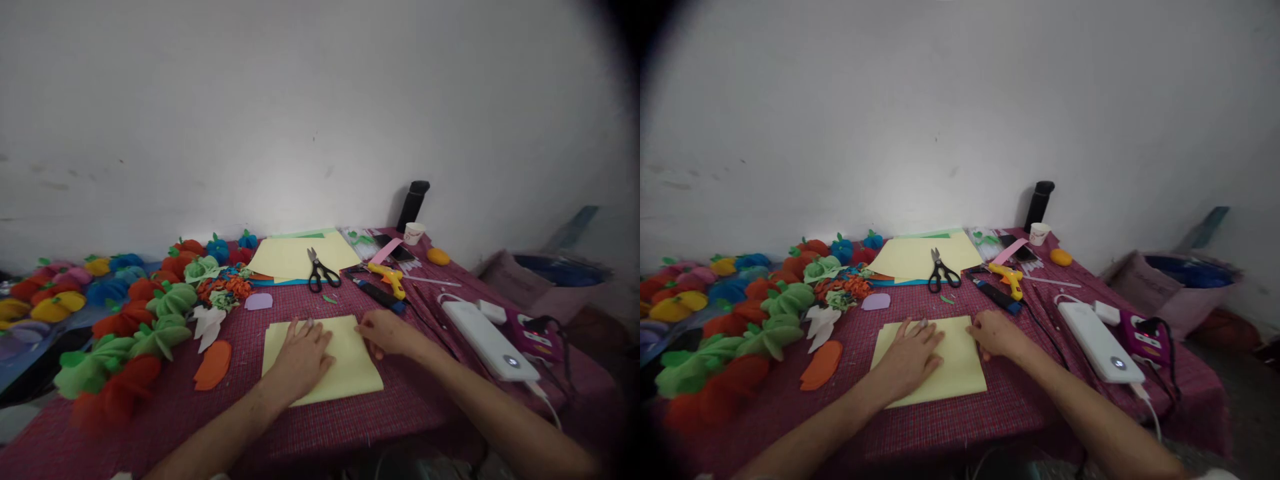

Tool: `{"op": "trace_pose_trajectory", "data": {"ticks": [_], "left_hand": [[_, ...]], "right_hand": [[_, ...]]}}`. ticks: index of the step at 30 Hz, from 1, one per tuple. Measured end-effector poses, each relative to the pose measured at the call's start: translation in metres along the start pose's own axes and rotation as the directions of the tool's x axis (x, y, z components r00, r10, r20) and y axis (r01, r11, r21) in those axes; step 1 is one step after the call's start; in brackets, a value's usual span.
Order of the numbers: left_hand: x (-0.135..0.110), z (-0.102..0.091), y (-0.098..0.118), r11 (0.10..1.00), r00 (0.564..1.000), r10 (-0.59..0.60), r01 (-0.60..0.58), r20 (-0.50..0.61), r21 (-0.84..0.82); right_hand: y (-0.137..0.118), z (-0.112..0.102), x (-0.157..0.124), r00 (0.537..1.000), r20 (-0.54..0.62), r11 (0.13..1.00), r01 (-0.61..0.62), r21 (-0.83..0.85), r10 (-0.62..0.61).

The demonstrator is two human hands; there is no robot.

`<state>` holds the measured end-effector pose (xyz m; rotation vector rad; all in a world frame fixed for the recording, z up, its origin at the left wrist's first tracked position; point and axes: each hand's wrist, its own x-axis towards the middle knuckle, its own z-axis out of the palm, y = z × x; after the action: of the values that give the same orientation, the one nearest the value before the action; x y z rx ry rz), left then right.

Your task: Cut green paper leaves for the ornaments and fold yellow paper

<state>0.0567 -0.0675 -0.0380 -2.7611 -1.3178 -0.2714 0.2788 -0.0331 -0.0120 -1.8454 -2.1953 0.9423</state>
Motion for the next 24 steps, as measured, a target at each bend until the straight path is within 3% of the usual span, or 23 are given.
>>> {"op": "trace_pose_trajectory", "data": {"ticks": [3,6,10,13,18,24], "left_hand": [[-0.001,0.002,0.002,1.0,1.0,-0.015,0.015,-0.024,0.005],[-0.001,0.002,0.002,1.0,0.999,-0.018,0.017,-0.05,-0.016],[0.002,0.004,-0.004,0.995,0.997,-0.025,0.017,-0.071,-0.102],[0.006,0.004,-0.011,0.985,0.997,-0.037,0.026,-0.061,-0.172],[0.009,0.003,-0.027,0.977,0.988,-0.144,0.132,-0.061,-0.166],[0.011,-0.003,-0.046,0.964,0.973,-0.231,0.226,-0.015,-0.142]], "right_hand": [[-0.015,-0.021,0.015,0.945,-0.286,0.962,0.082,-0.262,-0.159],[-0.031,-0.021,0.043,0.931,-0.289,0.947,0.139,-0.288,-0.225],[-0.042,0.0,0.08,0.93,-0.275,0.94,0.157,-0.303,-0.244],[-0.045,0.009,0.093,0.934,-0.247,0.937,0.181,-0.3,-0.259],[-0.043,-0.004,0.085,0.934,-0.234,0.942,0.205,-0.267,-0.27],[-0.022,-0.032,0.038,0.953,-0.09,0.951,0.274,-0.142,-0.288]]}}
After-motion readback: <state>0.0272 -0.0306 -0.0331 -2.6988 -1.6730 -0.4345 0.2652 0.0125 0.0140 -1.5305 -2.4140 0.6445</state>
